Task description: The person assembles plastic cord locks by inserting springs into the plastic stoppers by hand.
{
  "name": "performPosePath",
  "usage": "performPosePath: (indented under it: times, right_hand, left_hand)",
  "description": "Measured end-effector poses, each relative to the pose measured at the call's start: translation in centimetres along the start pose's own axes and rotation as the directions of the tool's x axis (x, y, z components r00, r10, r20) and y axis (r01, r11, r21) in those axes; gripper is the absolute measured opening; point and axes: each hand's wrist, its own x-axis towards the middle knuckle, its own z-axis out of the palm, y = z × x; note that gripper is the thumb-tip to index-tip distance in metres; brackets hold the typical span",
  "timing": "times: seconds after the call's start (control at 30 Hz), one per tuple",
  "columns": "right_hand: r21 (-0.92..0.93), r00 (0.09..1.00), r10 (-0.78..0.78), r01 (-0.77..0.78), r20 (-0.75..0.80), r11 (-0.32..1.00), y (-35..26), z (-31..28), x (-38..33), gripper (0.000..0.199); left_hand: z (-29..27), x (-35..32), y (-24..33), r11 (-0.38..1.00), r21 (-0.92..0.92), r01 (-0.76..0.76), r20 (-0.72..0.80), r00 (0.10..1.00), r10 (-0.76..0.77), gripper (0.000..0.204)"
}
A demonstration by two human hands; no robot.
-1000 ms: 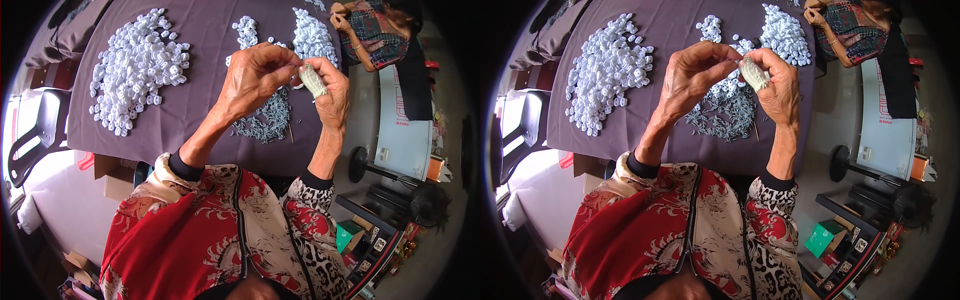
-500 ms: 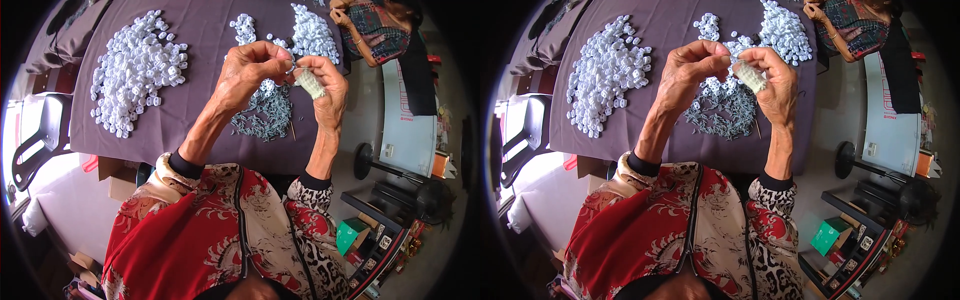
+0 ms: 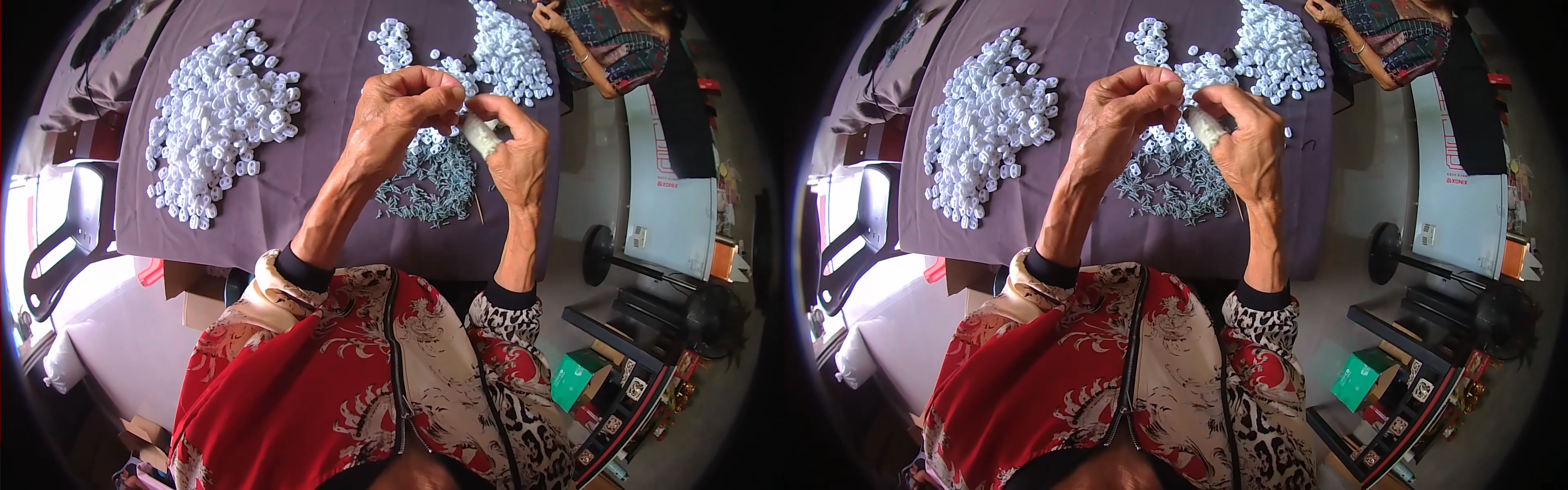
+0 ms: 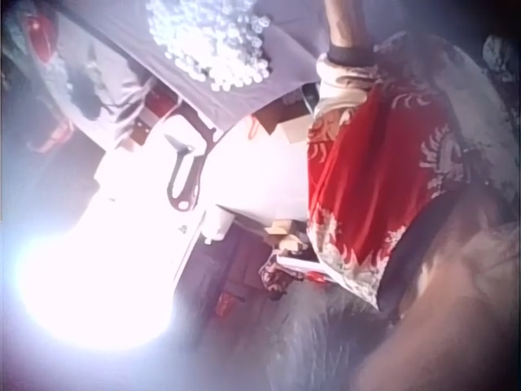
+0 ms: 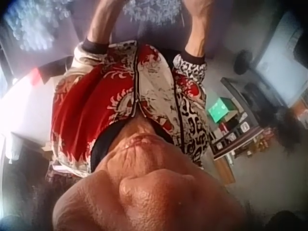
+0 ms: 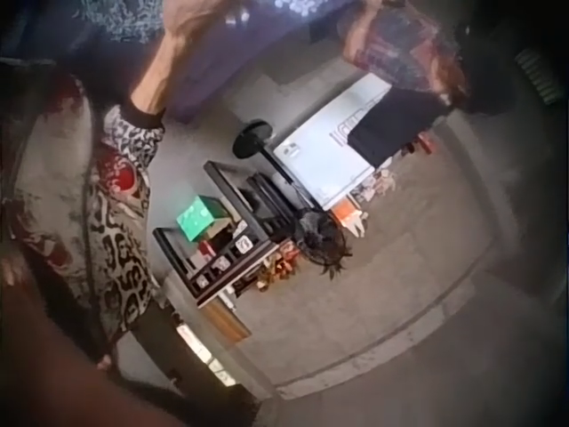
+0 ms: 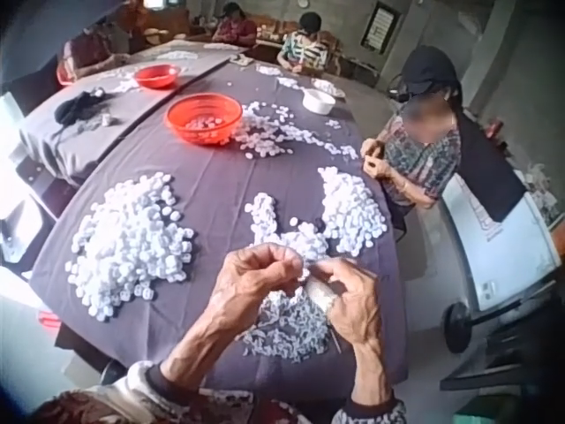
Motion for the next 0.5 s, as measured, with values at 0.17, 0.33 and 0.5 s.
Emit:
performPosePath:
  times: [0.17,0.33,0.5]
  right_hand:
    - [0.334,0.996,0.045,-0.018,-0.072,0.943,-0.3,-0.4,0.9,0.017]
    - [0.342,0.989,0.107,-0.067,-0.099,0.937,-1.1,0.2,1.2,0.018]
    - [0.496,0.984,0.127,-0.049,-0.125,0.867,-0.1,0.0,1.3,0.011]
  left_hand:
    - [0.2,-0.1,-0.1,0.997,-0.068,0.023,0.067,0.998,-0.018,0.012]
    - [0.1,0.2,-0.2,0.991,-0.131,0.033,0.077,0.997,-0.023,0.016]
    - [0.3,0.0,0.0,0.983,-0.182,0.027,0.125,0.992,-0.004,0.016]
